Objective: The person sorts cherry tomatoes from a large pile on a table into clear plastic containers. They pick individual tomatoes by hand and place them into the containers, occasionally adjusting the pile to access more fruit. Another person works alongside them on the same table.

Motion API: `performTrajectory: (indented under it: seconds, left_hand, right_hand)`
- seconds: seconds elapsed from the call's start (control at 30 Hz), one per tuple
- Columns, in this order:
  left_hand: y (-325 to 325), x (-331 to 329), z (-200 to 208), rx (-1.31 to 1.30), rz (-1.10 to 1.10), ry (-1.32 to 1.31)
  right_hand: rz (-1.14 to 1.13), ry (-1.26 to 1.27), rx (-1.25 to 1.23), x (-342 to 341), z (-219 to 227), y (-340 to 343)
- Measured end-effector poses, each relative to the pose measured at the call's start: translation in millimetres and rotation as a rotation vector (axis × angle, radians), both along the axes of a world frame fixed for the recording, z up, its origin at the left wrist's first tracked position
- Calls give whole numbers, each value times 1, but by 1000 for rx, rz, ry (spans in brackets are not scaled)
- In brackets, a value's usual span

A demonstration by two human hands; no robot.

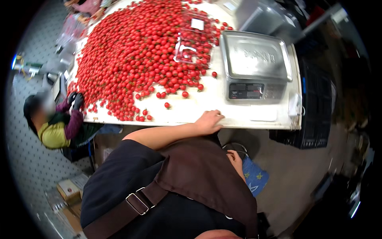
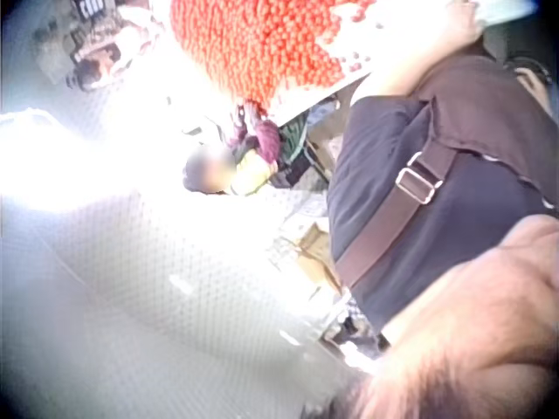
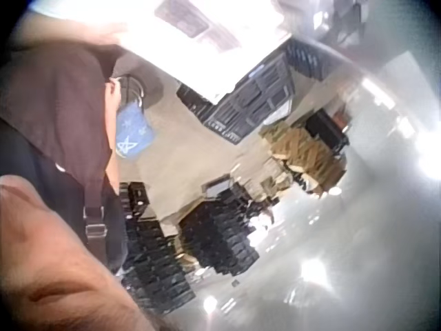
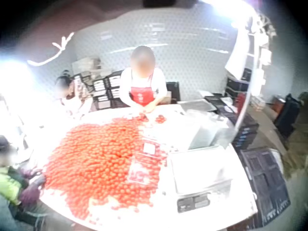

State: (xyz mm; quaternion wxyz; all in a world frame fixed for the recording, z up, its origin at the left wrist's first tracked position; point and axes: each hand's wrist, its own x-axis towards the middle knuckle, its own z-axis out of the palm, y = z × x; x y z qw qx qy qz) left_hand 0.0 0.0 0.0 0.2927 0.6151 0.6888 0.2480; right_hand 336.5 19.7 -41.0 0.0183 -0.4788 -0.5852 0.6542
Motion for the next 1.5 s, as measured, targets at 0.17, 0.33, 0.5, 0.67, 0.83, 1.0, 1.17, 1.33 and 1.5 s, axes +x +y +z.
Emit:
performTrajectory:
  seconds: [0.17, 0.33, 0.5, 0.67, 0.83, 1.0, 1.17, 1.33, 1.5]
  left_hand:
    - [-59, -61, 21, -81, 443, 55]
    - [-88, -62, 44, -109, 781, -62]
    - [-108, -69, 30, -22, 964, -38]
    - [-100, -122, 40, 12, 1042, -66]
    - [-55, -212, 36, 297, 877, 162]
    - [-20, -268, 9, 83, 503, 389]
    - [-34, -288, -6, 156, 479, 272]
    - [-94, -299, 6, 180, 644, 112]
    - [-141, -303, 24, 124, 736, 296]
  right_hand:
    - [199, 97, 27, -75, 45, 82]
    - [396, 186, -62, -131, 41, 124]
    - [545, 281, 159, -216, 40, 131]
    - [641, 294, 463, -304, 47, 139]
    - [691, 309, 644, -379, 52, 124]
    - [845, 212, 1130, -457, 48, 103]
    - [865, -110, 1180, -494, 36, 90]
    - [690, -87, 1013, -498, 41, 83]
    - [498, 2, 794, -493, 50, 56]
